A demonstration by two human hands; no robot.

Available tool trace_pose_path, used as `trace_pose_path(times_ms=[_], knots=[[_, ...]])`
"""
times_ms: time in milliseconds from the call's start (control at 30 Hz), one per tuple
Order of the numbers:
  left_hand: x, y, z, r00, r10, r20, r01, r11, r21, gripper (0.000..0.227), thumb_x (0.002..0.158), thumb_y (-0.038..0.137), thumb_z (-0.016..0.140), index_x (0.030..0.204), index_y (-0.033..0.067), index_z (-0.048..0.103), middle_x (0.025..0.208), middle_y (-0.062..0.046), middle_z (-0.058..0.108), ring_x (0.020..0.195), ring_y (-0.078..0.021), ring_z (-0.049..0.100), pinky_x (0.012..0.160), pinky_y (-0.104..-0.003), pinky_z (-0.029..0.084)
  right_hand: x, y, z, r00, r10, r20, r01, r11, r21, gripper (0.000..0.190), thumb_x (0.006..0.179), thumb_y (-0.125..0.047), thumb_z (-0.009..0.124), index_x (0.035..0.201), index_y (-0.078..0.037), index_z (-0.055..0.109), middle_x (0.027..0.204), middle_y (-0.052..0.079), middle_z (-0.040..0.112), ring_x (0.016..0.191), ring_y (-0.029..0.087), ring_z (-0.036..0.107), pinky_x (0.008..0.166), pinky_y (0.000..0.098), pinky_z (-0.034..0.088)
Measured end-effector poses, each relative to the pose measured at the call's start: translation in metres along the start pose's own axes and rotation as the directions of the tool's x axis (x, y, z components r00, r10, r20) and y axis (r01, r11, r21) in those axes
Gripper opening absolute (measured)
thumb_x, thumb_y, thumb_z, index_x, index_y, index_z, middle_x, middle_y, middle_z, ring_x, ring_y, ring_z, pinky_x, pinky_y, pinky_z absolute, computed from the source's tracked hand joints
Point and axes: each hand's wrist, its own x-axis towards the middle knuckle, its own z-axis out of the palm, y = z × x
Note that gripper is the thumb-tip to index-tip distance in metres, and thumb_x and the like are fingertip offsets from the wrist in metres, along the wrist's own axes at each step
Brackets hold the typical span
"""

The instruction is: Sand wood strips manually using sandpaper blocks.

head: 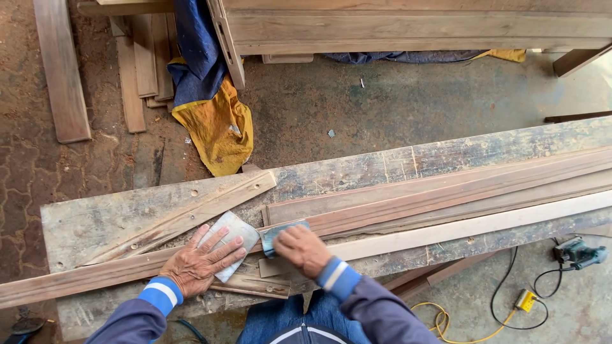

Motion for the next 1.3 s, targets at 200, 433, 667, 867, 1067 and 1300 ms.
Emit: trace_pose_path(times_ms=[200, 433, 667, 867, 1067, 1300], knots=[[-0.003, 0.001, -0.001, 0.998, -0.005, -0.059, 0.002, 0.999, -0.043, 0.071, 0.083, 0.023, 0.055, 0.152, 0.032, 0.037, 0.159, 0.005, 0.035, 0.144, -0.0272, 0.032, 0.118, -0.058, 0.022, -0.132, 0.097, -0.061, 0.949, 0.256, -0.182, -0.283, 0.949, -0.142, 0.025, 0.089, 0.005, 0.063, 0.112, -0.004, 0.07, 0.107, 0.013, 0.068, 0.097, 0.027, 0.066, 0.081, 0.0407, 0.054], [0.0, 0.001, -0.008, 1.0, 0.027, -0.013, -0.027, 0.999, -0.034, 0.077, 0.08, 0.021, 0.057, 0.153, 0.031, 0.037, 0.16, 0.004, 0.035, 0.144, -0.0301, 0.033, 0.116, -0.059, 0.023, -0.079, 0.049, -0.045, 0.926, 0.237, -0.293, -0.261, 0.964, -0.045, 0.025, 0.083, 0.0, 0.064, 0.108, -0.001, 0.068, 0.106, 0.015, 0.066, 0.1, 0.032, 0.064, 0.088, 0.045, 0.053], [-0.008, -0.004, 0.01, 1.0, 0.017, 0.012, -0.017, 1.0, 0.021, 0.082, 0.072, 0.022, 0.057, 0.151, 0.0318, 0.036, 0.157, 0.002, 0.036, 0.144, -0.0322, 0.031, 0.115, -0.06, 0.022, -0.149, 0.124, -0.075, 0.958, 0.128, -0.257, -0.158, 0.982, -0.102, 0.026, 0.086, -0.005, 0.068, 0.112, -0.004, 0.069, 0.108, 0.015, 0.067, 0.101, 0.032, 0.065, 0.088, 0.0451, 0.054], [0.078, 0.034, -0.013, 0.969, 0.036, 0.246, -0.045, 0.998, 0.031, 0.084, 0.078, 0.025, 0.056, 0.157, 0.0309, 0.027, 0.164, -0.003, 0.026, 0.149, -0.0361, 0.024, 0.115, -0.061, 0.015, -0.261, 0.218, -0.185, 0.626, 0.595, -0.504, -0.697, 0.716, -0.021, 0.016, 0.092, 0.001, 0.069, 0.106, -0.005, 0.072, 0.1, 0.014, 0.068, 0.095, 0.032, 0.066, 0.084, 0.0437, 0.056], [0.354, 0.146, -0.026, 0.971, 0.238, 0.029, -0.239, 0.967, 0.088, 0.074, 0.088, 0.02, 0.065, 0.156, 0.0233, 0.034, 0.16, -0.01, 0.037, 0.146, -0.0324, 0.034, 0.12, -0.054, 0.026, -0.254, 0.218, -0.206, 0.571, 0.635, -0.52, -0.706, 0.703, 0.083, 0.02, 0.087, 0.004, 0.07, 0.105, -0.002, 0.069, 0.101, 0.018, 0.067, 0.098, 0.038, 0.064, 0.084, 0.0447, 0.053], [0.438, 0.2, -0.031, 0.983, 0.148, -0.109, -0.157, 0.985, -0.078, 0.066, 0.09, 0.015, 0.059, 0.154, 0.0194, 0.041, 0.16, -0.007, 0.041, 0.148, -0.0313, 0.035, 0.122, -0.052, 0.027, -0.257, 0.222, -0.211, 0.587, 0.642, -0.493, -0.668, 0.728, 0.154, 0.023, 0.084, 0.003, 0.07, 0.107, -0.002, 0.069, 0.103, 0.018, 0.067, 0.099, 0.038, 0.064, 0.087, 0.0452, 0.053]])
